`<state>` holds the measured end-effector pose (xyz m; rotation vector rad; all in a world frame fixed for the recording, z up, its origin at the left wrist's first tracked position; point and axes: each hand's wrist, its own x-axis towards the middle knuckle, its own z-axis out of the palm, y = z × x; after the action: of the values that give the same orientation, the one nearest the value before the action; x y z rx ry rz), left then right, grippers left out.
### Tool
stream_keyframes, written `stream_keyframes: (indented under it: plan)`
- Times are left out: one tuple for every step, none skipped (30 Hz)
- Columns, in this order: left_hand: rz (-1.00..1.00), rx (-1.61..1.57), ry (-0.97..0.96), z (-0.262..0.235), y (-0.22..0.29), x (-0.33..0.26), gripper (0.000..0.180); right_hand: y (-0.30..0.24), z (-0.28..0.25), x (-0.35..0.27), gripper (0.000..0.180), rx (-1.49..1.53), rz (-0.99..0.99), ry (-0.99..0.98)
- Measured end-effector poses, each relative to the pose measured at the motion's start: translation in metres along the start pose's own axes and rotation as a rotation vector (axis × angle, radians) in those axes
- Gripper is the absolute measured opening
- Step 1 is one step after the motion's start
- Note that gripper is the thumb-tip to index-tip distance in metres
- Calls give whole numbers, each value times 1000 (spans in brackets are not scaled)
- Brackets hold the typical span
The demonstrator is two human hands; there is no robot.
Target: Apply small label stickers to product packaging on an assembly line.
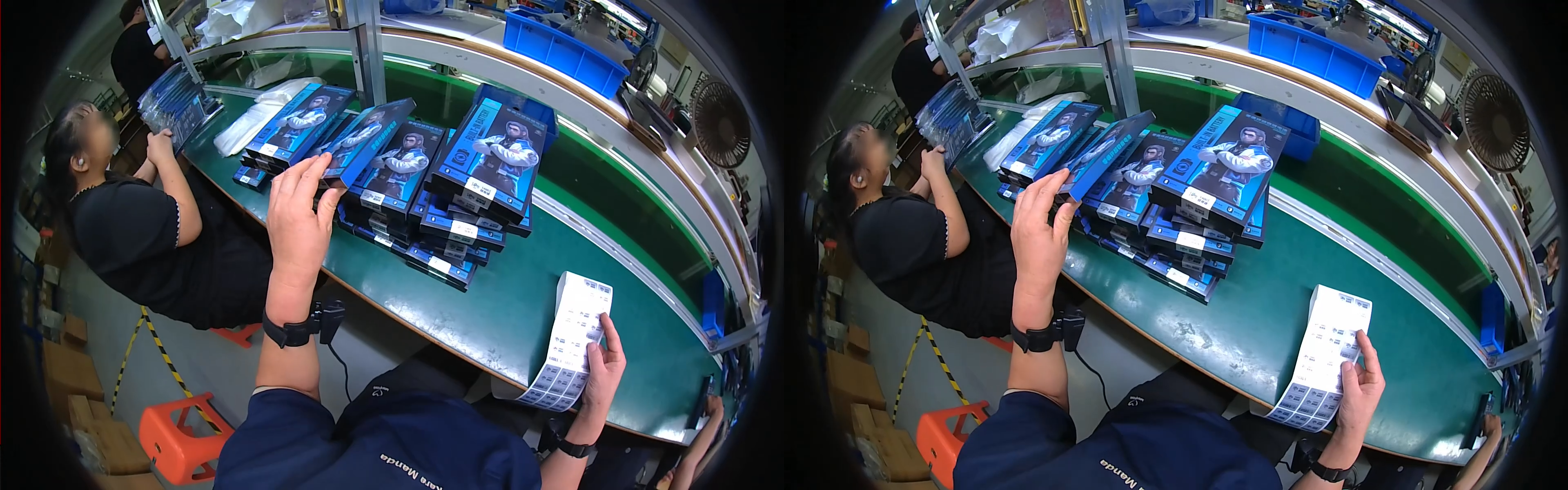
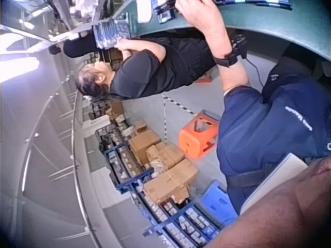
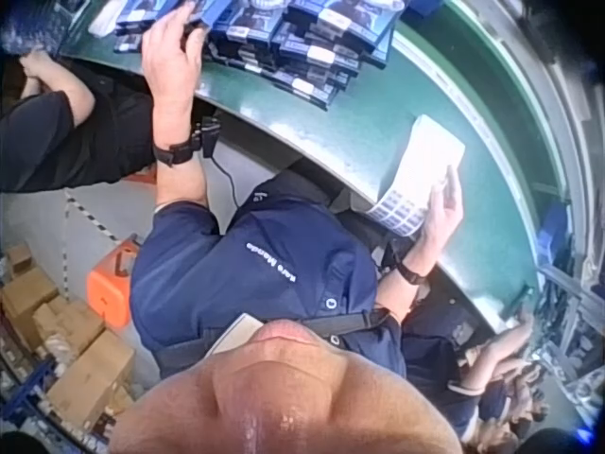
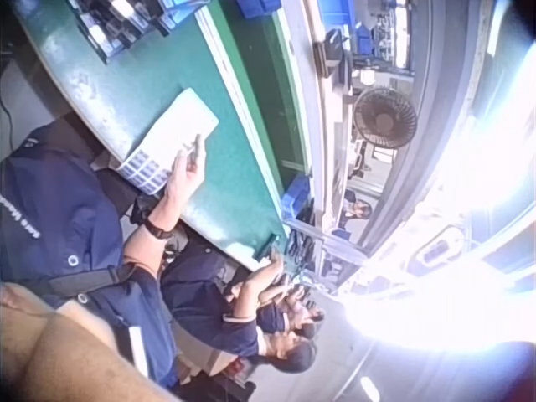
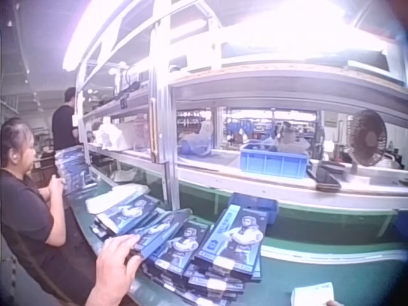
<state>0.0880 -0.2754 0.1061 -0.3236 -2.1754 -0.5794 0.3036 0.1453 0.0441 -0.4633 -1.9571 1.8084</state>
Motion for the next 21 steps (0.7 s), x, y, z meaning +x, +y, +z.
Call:
stream_keyframes:
  plan:
    - [0, 1, 0, 0, 0, 1, 42, 0, 0, 0, 52, 15, -8, -13]
    - [-4, 4, -1, -1, 0, 2, 42, 0, 0, 0, 52, -6, 0, -1]
    - [-5, 3, -1, -1, 1, 2, 42, 0, 0, 1, 52, -9, -2, -2]
    - [-8, 8, -1, -2, 2, 3, 42, 0, 1, 1, 52, -12, -3, -2]
    - [-25, 9, -40, -4, 4, 3, 46, 0, 1, 1, 52, -12, -3, -2]
    - [-58, 14, -90, -6, 6, 4, 51, 0, 1, 1, 52, -10, -5, -4]
    - [-42, 9, -79, -8, 9, 3, 51, -1, 2, 1, 52, -9, -6, -6]
    - [-41, 99, -144, -10, 14, 0, 57, -1, 3, 1, 52, -9, -6, -5]
    - [-40, 189, -208, -13, 18, -3, 63, -1, 3, 0, 52, -2, -11, 12]
    - [-73, 142, -288, -16, 22, -6, 75, -1, 4, 0, 51, 28, -38, 6]
    - [-61, 143, -280, -17, 26, -7, 75, -1, 5, 0, 51, 2, -16, 29]
    - [22, 152, -284, -17, 30, -9, 75, -1, 5, 0, 51, 2, -18, 30]
    - [104, 161, -288, -16, 34, -10, 76, -1, 5, 0, 51, 19, -30, 17]
    - [137, 98, -302, -14, 38, -11, 73, -2, 5, 1, 51, -2, -19, 28]
    - [176, 70, -307, -11, 41, -11, 70, -2, 5, 1, 51, 7, -14, 19]
    - [205, 32, -303, -10, 44, -12, 68, -2, 5, 1, 51, 35, -17, 5]
    - [235, -10, -296, -8, 46, -13, 66, -2, 5, 1, 51, 13, -10, 14]
    - [236, -12, -301, -5, 48, -13, 66, -2, 6, 1, 51, 10, -17, 18]
    - [258, -34, -295, -2, 49, -14, 64, -3, 6, 1, 51, 20, -30, 13]
    - [280, -57, -289, 2, 50, -14, 61, -3, 7, 1, 51, 4, -22, 26]
    - [281, -62, -291, 5, 50, -15, 61, -3, 7, 0, 51, 6, -28, 28]
